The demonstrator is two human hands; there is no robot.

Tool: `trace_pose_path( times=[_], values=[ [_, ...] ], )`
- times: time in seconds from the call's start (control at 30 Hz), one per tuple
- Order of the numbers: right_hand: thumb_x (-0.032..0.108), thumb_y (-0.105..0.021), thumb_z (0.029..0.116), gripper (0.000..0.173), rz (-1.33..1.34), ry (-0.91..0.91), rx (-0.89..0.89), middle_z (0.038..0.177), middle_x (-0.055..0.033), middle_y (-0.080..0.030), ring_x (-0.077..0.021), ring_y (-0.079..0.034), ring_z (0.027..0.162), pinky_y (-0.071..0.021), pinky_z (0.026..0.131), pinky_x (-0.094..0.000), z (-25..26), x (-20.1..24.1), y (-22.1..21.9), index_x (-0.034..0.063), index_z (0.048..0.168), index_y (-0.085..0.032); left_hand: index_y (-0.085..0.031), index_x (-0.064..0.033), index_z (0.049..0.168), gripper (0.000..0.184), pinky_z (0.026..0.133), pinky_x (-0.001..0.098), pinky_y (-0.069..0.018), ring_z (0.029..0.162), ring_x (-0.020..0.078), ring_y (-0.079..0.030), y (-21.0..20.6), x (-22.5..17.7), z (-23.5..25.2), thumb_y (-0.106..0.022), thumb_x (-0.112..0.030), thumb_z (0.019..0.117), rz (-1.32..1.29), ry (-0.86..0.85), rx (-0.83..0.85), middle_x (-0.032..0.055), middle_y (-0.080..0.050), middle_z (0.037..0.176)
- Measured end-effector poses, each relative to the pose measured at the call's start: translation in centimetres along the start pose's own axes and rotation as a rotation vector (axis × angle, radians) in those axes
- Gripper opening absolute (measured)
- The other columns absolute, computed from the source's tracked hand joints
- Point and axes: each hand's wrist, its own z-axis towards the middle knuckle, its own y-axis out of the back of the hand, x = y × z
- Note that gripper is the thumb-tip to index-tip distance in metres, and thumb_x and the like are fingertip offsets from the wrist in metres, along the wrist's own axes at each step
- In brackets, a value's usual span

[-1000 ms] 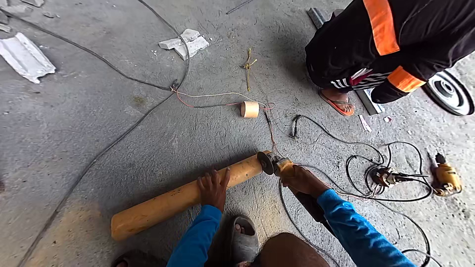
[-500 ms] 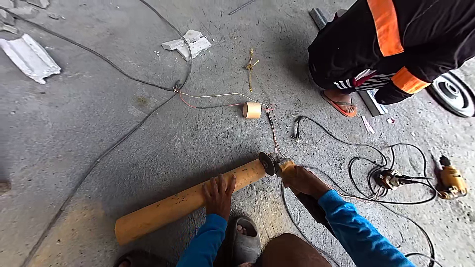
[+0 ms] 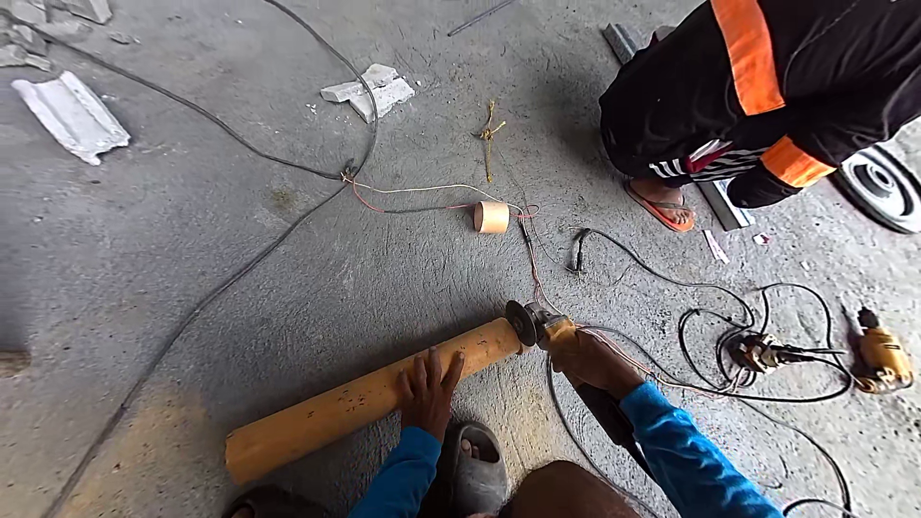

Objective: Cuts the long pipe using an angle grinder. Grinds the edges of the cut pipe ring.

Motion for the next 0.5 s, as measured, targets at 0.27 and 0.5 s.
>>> trace_pose_path(
  times=[0.27,0.5],
  values=[
    [0.022,-0.072,0.0782,0.042,0.871,0.036,-0.181,0.077,-0.0145,-0.07,-0.0262,-0.07,0.061,-0.0613,0.057,-0.0419,-6.2,-4.7,2.3,0.0024,0.113,-0.06,-0.053,-0.0175,0.151,0.08,0.1,0.078,-0.0366,0.127,0.06,-0.05,1.1,10.4,5.7,-0.078,0.002,0.0767,-0.205,0.028,-0.028,0.0343,-0.051,0.145],
    [0.032,-0.071,0.0746,0.048,1.229,-0.141,-0.295,0.075,-0.014,-0.071,-0.0278,-0.072,0.061,-0.0621,0.055,-0.0444,-10.8,-13.7,-3.5,0.0016,0.109,-0.059,-0.033,-0.015,0.162,0.099,0.109,0.0774,-0.027,0.14,0.0579,-0.039,4.0,14.2,12.7,-0.083,-0.039,0.0799,-0.119,0.203,0.221,0.0332,-0.036,0.157]
  ],
)
